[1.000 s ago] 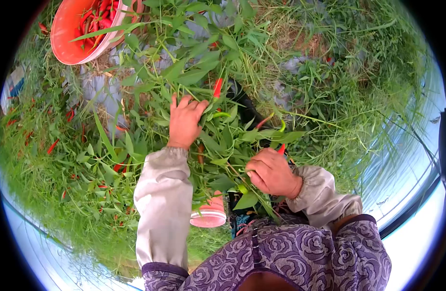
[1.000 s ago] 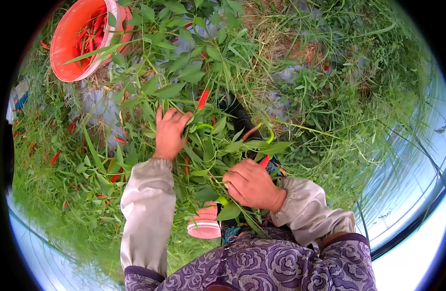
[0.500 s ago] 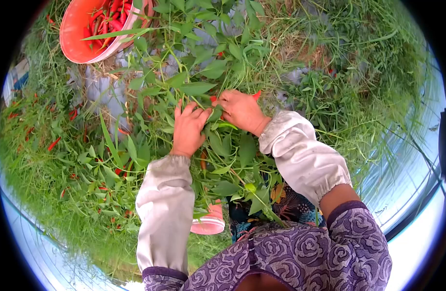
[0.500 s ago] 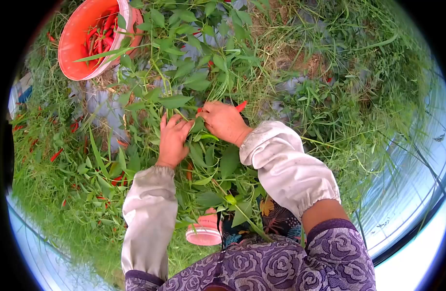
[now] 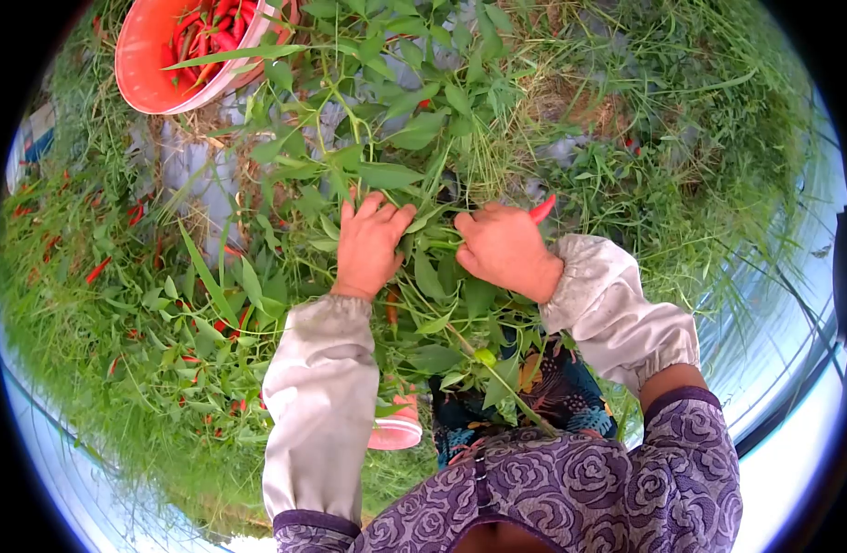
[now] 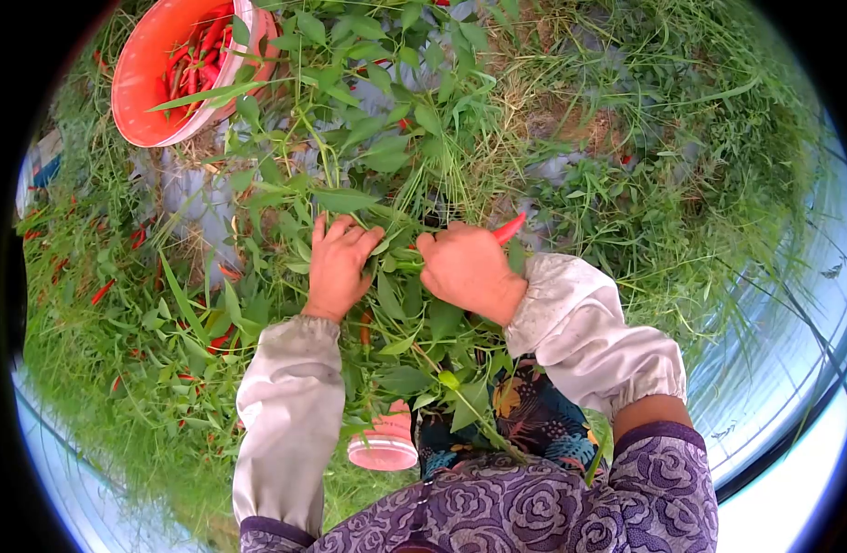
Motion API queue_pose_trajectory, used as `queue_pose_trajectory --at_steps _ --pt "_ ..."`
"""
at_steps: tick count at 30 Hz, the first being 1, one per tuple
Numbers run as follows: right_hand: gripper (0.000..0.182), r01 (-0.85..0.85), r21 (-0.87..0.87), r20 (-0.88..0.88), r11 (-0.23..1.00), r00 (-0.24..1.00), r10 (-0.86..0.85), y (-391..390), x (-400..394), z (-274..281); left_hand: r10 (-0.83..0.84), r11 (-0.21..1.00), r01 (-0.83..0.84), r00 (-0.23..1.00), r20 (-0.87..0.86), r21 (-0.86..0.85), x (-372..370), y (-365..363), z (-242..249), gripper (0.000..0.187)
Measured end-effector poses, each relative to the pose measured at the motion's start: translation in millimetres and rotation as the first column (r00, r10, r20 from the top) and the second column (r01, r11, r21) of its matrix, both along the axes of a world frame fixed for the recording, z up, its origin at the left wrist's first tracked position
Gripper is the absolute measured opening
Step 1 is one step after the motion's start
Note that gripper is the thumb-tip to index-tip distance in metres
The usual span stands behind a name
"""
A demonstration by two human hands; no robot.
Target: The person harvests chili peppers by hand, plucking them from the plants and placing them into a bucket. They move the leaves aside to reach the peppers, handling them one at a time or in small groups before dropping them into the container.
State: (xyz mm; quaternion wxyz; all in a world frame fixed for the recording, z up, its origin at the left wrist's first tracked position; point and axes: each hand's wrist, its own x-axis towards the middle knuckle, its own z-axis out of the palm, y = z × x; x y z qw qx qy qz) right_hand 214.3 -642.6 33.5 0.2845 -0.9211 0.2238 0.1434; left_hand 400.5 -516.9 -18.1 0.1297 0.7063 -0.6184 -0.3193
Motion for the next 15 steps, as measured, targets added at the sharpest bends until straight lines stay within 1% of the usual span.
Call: queue_pose_trajectory --at_steps 1,2,3,4,5,6,7,9,11,12,13,14,15 --pt "0.019 -0.003 -0.004 -0.003 1.0 1.0 0.003 4 -7 11 -0.011 1.0 0.01 1.0 0.017 0.025 0 -1 -1 0.061" --pt "0.016 0.073 0.14 -0.021 0.988 0.997 -0.071 6 -14 22 -0.008 1.0 0.008 1.0 0.015 0.023 0 2 -3 0.061" --pt "0.013 0.149 0.278 -0.048 0.949 0.989 -0.141 6 -20 28 -0.023 1.0 0.022 0.999 0.047 0.012 2 6 -6 0.063" --pt "0.013 0.147 0.274 -0.047 0.95 0.989 -0.14 -1 -26 27 -0.037 0.999 0.037 0.996 0.08 0.001 4 7 -6 0.064" --pt "0.011 0.398 0.523 -0.132 0.754 0.912 -0.389 -10 -30 23 -0.026 1.0 0.026 0.996 0.09 0.003 3 9 -5 0.064" --pt "0.008 0.575 0.697 -0.282 0.429 0.77 -0.573 -16 -31 18 -0.028 1.0 0.027 0.995 0.091 0.004 2 9 -5 0.064" --pt "0.01 0.627 0.778 -0.48 -0.05 0.541 -0.691 -25 -24 17 -0.035 0.999 0.034 0.994 0.107 0.013 2 9 -3 0.063" --pt "0.013 0.57 0.797 -0.518 -0.2 0.476 -0.711 -44 -1 0 -0.049 0.999 0.047 0.991 0.125 0.022 2 5 0 0.063" --pt "0.026 0.604 0.777 -0.526 -0.18 0.464 -0.713 -59 40 -28 -0.072 0.997 0.068 0.982 0.174 0.03 -1 0 4 0.062" --pt "0.034 0.635 0.766 -0.487 -0.104 0.467 -0.738 -67 57 -51 -0.078 0.997 0.074 0.981 0.177 0.03 -3 -2 5 0.062" --pt "0.042 0.662 0.748 -0.448 -0.03 0.471 -0.76 -74 71 -79 -0.065 0.996 0.053 0.978 0.196 0.065 -5 -2 7 0.063" --pt "0.042 0.732 0.668 -0.354 0.134 0.471 -0.808 -84 83 -109 -0.054 0.994 0.033 0.975 0.216 0.1 -6 -4 8 0.063" --pt "0.042 0.784 0.552 -0.258 0.283 0.483 -0.837 -94 92 -132 -0.061 0.994 0.039 0.973 0.221 0.103 -6 -6 12 0.063"
